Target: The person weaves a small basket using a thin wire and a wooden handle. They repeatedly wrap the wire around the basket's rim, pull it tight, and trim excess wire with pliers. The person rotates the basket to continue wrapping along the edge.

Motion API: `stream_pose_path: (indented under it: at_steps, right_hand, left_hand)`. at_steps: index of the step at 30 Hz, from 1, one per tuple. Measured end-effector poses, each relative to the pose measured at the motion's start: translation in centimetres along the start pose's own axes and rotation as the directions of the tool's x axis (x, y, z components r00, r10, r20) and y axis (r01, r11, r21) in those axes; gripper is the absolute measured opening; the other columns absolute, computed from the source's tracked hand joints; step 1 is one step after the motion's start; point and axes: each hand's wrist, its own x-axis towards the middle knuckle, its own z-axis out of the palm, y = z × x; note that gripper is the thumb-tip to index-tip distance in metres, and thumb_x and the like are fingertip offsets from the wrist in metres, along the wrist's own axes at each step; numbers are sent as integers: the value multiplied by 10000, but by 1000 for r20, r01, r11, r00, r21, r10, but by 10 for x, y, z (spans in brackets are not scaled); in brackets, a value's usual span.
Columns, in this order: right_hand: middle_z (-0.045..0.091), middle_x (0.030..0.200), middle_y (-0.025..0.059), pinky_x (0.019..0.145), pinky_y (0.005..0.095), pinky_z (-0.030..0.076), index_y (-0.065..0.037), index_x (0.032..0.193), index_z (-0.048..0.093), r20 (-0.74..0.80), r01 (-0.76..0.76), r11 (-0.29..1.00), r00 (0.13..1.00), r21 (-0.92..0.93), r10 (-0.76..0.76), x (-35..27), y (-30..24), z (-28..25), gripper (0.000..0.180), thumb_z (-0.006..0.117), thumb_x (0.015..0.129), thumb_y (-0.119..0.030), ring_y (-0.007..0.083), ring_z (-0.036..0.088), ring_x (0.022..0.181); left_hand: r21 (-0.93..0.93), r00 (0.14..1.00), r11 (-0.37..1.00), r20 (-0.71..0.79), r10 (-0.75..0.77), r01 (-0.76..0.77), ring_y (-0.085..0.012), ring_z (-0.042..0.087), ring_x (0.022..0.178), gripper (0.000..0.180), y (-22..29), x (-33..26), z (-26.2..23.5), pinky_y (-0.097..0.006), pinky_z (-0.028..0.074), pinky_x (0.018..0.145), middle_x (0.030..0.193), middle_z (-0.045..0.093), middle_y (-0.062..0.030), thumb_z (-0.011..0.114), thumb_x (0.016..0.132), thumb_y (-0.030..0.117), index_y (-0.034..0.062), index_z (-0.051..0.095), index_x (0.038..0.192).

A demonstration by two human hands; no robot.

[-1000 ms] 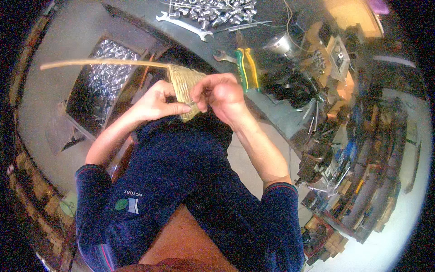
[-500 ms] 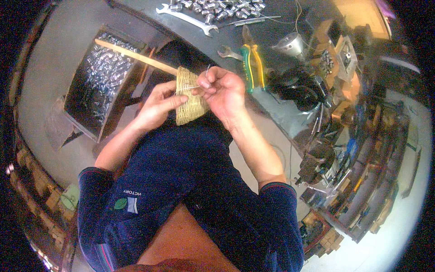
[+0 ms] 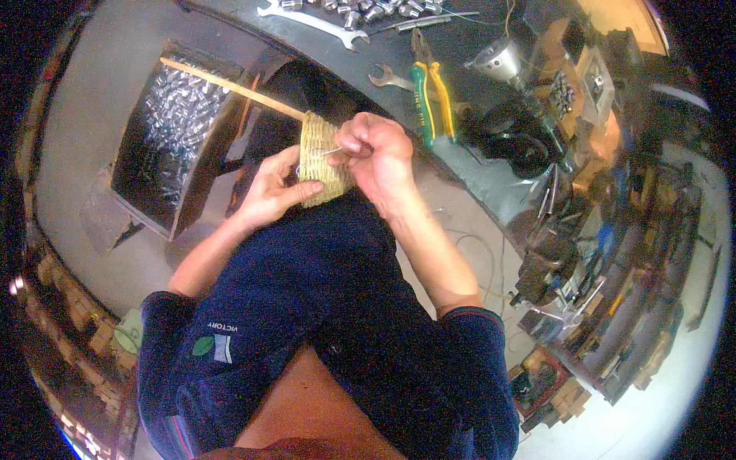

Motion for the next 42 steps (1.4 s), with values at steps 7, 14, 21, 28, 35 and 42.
stream_pose_path:
  at_steps: [7, 14, 21, 28, 35, 42]
  right_hand:
    - [492, 652, 75, 713, 466, 562, 41, 745, 549, 96, 58, 968, 995, -242, -36, -9, -10, -11, 215, 459, 631, -119, 128, 454, 563]
    - [618, 781, 156, 765, 425, 550, 96, 848, 602, 121, 9, 925, 992, -379, 41, -15, -18, -18, 338, 508, 633, -147, 158, 548, 641]
    - [595, 1085, 183, 804, 385, 525, 94, 1021, 602, 225, 275, 873, 954, -402, -197, -27, -1, -22, 619, 716, 708, -428, 201, 599, 846]
    - [598, 1092, 198, 757, 358, 538, 101, 1077, 583, 177, 284, 909, 955, -304, -239, -35, 10, -26, 652, 677, 726, -442, 206, 593, 836]
    - [630, 976, 158, 700, 337, 529, 105, 1067, 596, 135, 176, 954, 980, -242, -147, -38, 2, -15, 686, 689, 647, -429, 203, 612, 833]
    - [640, 885, 185, 603, 317, 520, 124, 1015, 614, 169, 221, 973, 963, -63, -208, -37, 10, -15, 576, 619, 684, -347, 218, 620, 733]
  left_hand:
    - [-230, 998, 971, 17, -65, 68, -93, 556, 935, 368, 4, -1, 1, -243, 442, 825, 1022, 620, -54, 637, 863, 161, -33, 543, 1161]
    - [-255, 985, 957, -67, -161, 140, -90, 568, 824, 293, 7, 4, 4, -233, 440, 761, 916, 657, -58, 584, 888, 189, -49, 624, 1054]
    - [-163, 985, 975, -65, -160, 148, -103, 574, 827, 269, -6, 4, -4, -243, 439, 758, 931, 661, -77, 596, 866, 157, -55, 629, 1029]
    - [-204, 983, 970, -102, -154, 131, -30, 507, 691, 264, -8, 2, 0, -192, 391, 616, 777, 629, 4, 591, 895, 234, -20, 658, 921]
    - [-386, 971, 901, -46, -233, 198, -138, 586, 889, 303, -17, 0, -10, -280, 437, 821, 963, 656, -84, 565, 907, 239, -38, 622, 1015]
    - [-347, 937, 903, -145, -319, 254, -150, 582, 908, 298, -9, 0, -5, -284, 416, 857, 959, 656, -96, 595, 887, 216, -47, 617, 1025]
